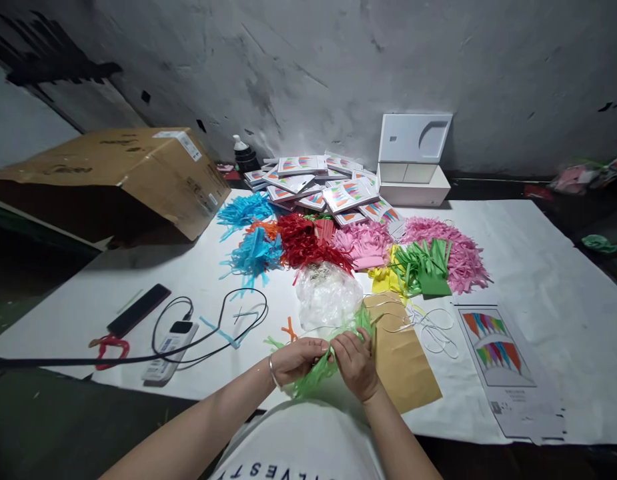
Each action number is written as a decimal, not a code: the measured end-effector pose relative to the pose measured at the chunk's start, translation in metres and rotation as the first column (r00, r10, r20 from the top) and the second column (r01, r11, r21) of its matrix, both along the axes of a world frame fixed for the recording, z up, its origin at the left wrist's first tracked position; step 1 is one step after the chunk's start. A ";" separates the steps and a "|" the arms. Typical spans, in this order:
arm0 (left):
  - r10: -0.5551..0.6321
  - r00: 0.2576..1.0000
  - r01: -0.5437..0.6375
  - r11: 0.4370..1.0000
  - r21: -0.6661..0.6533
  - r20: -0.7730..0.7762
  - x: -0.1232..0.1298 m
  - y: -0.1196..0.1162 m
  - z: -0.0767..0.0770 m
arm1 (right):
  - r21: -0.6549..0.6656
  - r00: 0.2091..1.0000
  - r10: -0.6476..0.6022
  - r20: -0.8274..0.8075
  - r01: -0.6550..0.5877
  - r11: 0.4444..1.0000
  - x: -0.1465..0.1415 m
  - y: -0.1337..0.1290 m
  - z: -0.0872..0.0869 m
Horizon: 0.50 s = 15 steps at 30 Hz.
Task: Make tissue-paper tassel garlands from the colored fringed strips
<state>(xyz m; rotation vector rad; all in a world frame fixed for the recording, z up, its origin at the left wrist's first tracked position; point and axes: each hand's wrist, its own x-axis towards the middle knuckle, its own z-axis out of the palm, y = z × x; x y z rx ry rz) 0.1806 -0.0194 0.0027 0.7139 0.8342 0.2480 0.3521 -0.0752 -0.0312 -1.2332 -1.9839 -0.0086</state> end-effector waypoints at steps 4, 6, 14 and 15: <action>0.063 0.997 -0.059 0.995 -0.077 0.044 -0.002 -0.001 -0.003 | -0.053 0.998 -0.014 -0.065 0.010 0.999 -0.001 0.004 0.005; 0.079 0.996 -0.077 0.995 -0.056 0.032 -0.002 -0.002 -0.007 | -0.122 0.993 -0.034 -0.114 0.020 0.992 -0.003 0.005 0.005; 0.376 0.925 -0.332 0.871 0.361 -0.059 0.013 -0.007 -0.034 | -0.432 0.885 -0.220 -0.410 0.024 0.902 -0.019 0.000 -0.007; 0.391 0.918 -0.341 0.864 0.370 -0.066 0.015 -0.008 -0.036 | -0.460 0.857 -0.247 -0.452 0.013 0.888 -0.022 -0.001 -0.009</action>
